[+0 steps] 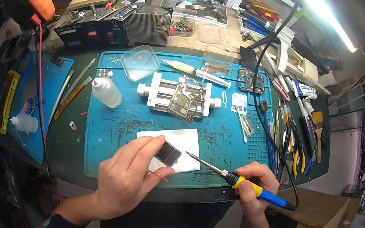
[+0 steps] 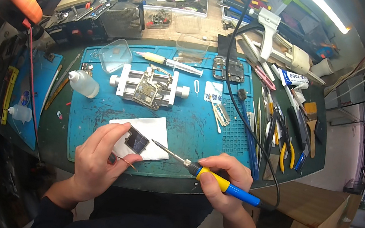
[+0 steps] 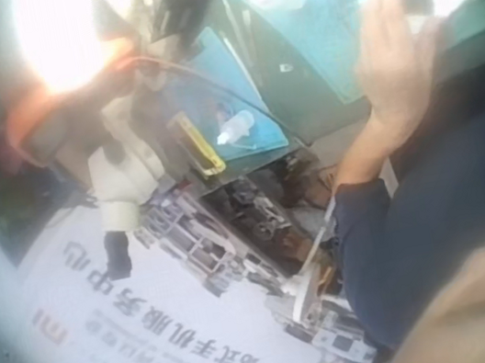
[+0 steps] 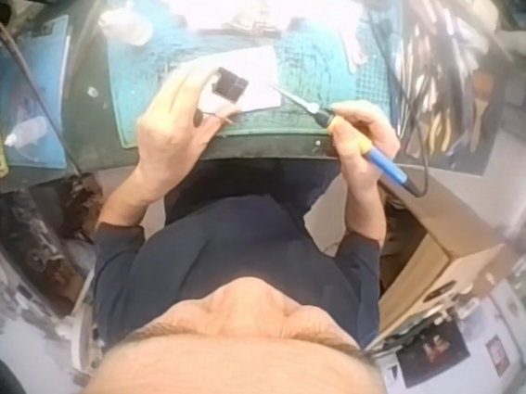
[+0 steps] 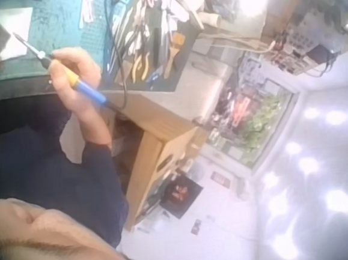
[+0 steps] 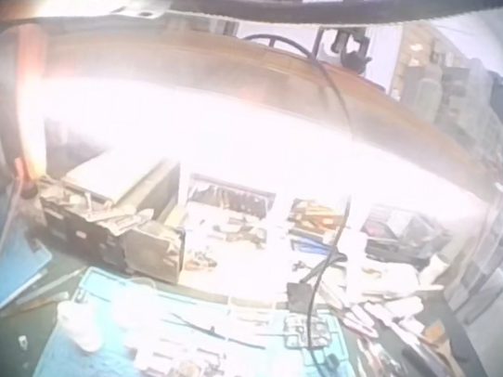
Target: The person solders a small black electronic component using a soldering iron and solder wire. They apply flux with a syringe, then repeatedly heat and feed solder to attach a wire to the component. The person also uses a lighter to heat the wire before resoldering.
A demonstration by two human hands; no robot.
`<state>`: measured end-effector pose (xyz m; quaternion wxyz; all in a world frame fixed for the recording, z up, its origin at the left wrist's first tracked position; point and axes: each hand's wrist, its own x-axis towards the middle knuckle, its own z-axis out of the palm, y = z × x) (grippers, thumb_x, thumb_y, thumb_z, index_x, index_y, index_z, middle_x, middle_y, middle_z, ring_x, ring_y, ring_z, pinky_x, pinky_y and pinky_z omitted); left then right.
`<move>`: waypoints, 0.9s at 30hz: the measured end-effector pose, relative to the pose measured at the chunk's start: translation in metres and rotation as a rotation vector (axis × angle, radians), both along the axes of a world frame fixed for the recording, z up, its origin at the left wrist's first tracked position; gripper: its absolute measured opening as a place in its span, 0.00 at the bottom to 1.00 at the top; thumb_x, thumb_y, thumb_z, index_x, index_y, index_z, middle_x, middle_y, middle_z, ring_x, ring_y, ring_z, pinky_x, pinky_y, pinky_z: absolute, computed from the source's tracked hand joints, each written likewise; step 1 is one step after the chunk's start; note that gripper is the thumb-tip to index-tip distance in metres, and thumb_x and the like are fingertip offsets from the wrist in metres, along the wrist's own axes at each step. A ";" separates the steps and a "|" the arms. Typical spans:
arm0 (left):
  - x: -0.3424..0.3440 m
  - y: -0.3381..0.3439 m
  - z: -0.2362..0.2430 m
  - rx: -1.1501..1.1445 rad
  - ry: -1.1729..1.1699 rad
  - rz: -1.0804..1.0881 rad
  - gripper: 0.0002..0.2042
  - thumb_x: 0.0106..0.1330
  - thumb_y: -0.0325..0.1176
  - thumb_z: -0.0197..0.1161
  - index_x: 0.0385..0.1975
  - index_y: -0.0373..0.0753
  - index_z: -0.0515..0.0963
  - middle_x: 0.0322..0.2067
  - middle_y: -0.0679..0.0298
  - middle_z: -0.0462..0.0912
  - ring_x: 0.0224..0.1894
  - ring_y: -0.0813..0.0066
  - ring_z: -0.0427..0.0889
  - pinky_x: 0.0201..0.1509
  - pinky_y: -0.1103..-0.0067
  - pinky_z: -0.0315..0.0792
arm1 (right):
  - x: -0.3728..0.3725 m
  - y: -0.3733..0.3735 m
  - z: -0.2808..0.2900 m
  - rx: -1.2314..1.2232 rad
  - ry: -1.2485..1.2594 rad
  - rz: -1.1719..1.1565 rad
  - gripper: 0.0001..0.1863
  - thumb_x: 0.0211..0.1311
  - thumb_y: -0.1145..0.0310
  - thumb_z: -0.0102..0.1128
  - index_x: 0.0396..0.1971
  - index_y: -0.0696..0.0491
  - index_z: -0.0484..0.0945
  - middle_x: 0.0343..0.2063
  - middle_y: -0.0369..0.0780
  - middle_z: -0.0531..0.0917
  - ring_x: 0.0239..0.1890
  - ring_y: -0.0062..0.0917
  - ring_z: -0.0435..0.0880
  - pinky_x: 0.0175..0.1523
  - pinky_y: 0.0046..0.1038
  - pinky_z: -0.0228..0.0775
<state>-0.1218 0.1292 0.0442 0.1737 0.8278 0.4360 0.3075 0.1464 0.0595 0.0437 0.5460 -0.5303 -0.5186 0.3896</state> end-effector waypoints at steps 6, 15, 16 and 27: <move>-0.003 0.002 0.002 0.014 -0.025 -0.032 0.29 0.53 0.27 0.80 0.56 0.30 0.78 0.47 0.50 0.85 0.41 0.57 0.87 0.38 0.70 0.83 | 0.001 -0.001 0.003 -0.015 -0.071 0.015 0.12 0.61 0.67 0.68 0.38 0.61 0.84 0.28 0.42 0.86 0.27 0.22 0.84 0.33 0.21 0.73; -0.003 -0.002 -0.002 -0.003 -0.076 0.032 0.26 0.55 0.28 0.77 0.56 0.33 0.80 0.45 0.56 0.84 0.39 0.59 0.86 0.38 0.72 0.81 | 0.001 0.000 0.004 0.015 -0.157 0.054 0.12 0.62 0.66 0.68 0.37 0.60 0.84 0.26 0.43 0.87 0.26 0.23 0.85 0.32 0.22 0.75; -0.003 -0.001 -0.002 0.005 -0.075 0.030 0.26 0.55 0.27 0.77 0.55 0.33 0.80 0.45 0.56 0.84 0.39 0.59 0.86 0.38 0.72 0.81 | 0.001 0.001 0.005 0.019 -0.172 0.060 0.12 0.62 0.66 0.68 0.37 0.59 0.84 0.26 0.43 0.87 0.25 0.24 0.85 0.32 0.22 0.75; -0.004 0.000 -0.001 -0.021 -0.103 0.001 0.28 0.53 0.23 0.78 0.57 0.33 0.78 0.45 0.51 0.84 0.39 0.58 0.87 0.35 0.72 0.82 | -0.002 0.001 0.005 0.041 -0.209 0.046 0.13 0.62 0.64 0.68 0.36 0.60 0.85 0.25 0.43 0.87 0.24 0.24 0.85 0.31 0.22 0.74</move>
